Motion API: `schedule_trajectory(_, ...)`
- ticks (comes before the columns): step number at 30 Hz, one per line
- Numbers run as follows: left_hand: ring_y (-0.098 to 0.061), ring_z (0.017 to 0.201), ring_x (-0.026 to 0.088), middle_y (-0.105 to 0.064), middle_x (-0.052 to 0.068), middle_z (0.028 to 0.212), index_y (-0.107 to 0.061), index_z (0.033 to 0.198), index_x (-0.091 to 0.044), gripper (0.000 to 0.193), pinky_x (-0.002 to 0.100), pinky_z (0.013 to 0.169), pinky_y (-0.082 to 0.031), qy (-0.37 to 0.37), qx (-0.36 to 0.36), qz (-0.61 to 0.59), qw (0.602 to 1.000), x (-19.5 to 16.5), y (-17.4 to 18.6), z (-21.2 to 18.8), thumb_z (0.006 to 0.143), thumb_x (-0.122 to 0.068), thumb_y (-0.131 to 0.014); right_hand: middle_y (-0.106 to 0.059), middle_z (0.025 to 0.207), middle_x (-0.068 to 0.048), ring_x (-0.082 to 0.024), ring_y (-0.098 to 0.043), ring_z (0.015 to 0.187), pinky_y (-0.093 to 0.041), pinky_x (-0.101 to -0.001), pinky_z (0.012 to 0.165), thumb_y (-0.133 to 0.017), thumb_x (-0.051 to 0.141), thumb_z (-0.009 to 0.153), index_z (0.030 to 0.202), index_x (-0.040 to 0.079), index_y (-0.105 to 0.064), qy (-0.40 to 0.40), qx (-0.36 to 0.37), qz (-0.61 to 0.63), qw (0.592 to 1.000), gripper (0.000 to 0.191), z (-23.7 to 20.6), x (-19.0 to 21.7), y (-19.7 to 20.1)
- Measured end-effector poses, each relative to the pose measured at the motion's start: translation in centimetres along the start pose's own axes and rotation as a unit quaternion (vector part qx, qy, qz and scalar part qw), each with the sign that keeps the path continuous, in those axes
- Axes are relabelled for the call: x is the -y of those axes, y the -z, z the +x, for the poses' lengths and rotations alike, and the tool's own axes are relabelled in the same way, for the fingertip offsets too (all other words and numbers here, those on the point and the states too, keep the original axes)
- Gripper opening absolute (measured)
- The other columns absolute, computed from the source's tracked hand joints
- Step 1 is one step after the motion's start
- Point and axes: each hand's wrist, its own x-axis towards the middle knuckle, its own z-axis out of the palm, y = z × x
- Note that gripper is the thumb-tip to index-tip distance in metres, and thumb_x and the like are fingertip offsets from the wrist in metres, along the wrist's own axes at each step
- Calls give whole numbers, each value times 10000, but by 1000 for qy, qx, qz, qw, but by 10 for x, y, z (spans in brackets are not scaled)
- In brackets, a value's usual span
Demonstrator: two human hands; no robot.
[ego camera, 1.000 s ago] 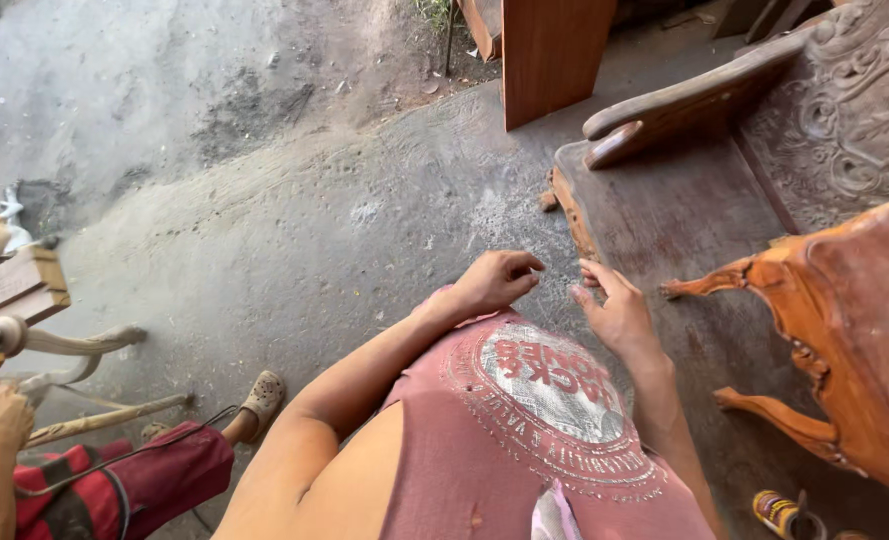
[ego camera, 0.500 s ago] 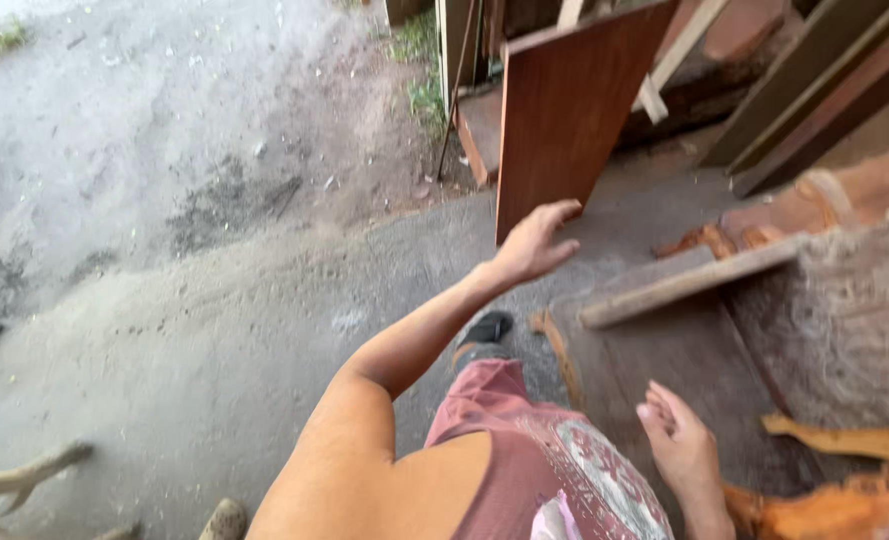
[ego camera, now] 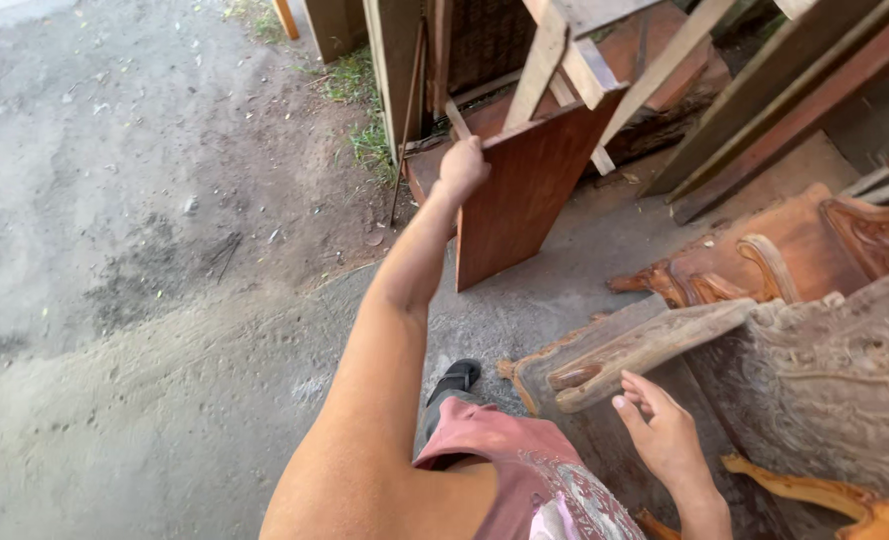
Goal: The person applies a reddish wood stain to a large wooden board using a small applicator, holding an open can of stain in one hand while spreading the finish across the surface. They reposition the board, work over different sections, and set the can on a small stool while continuing to coat the wood.
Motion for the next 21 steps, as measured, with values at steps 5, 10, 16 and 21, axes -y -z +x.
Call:
schedule_trajectory(5, -731, 793, 382, -732, 194, 810, -719, 861, -100, 147, 506, 735, -587, -80, -62, 5, 995, 0, -28, -31, 734, -93, -646, -750, 1225, -139, -199, -715, 1092, -542, -333, 950, -699, 236, 913, 1355, 31, -644, -32, 36, 34, 998, 490, 43, -6, -3)
schedule_trajectory(10, -712, 765, 405, -706, 217, 840, -618, 953, -59, 157, 523, 704, -571, -158, 29, -40, 986, -32, -72, -107, 830, -156, -621, -735, 1172, -173, -244, -697, 1030, -525, -356, 903, -690, 277, 964, 1349, -1, -673, -105, 48, 151, 982, 475, 109, -14, -27)
schedule_trajectory(16, -698, 821, 418, -663, 266, 939, -575, 1029, -10, 285, 510, 690, -573, -198, 71, -42, 977, -69, -121, -169, 775, -124, -633, -638, 1278, -178, -335, -660, 1121, -564, -453, 885, -674, 487, 958, 1408, -34, -538, -189, 14, 343, 920, 702, 190, 28, -57)
schedule_trajectory(21, -668, 844, 401, -632, 227, 917, -548, 1004, 1, 317, 512, 710, -556, -244, 111, -52, 962, -58, -125, -211, 747, -140, -669, -672, 1179, -121, -323, -681, 1007, -583, -531, 722, -698, 459, 858, 1254, 101, -590, -280, -39, 487, 826, 545, 202, 45, -60)
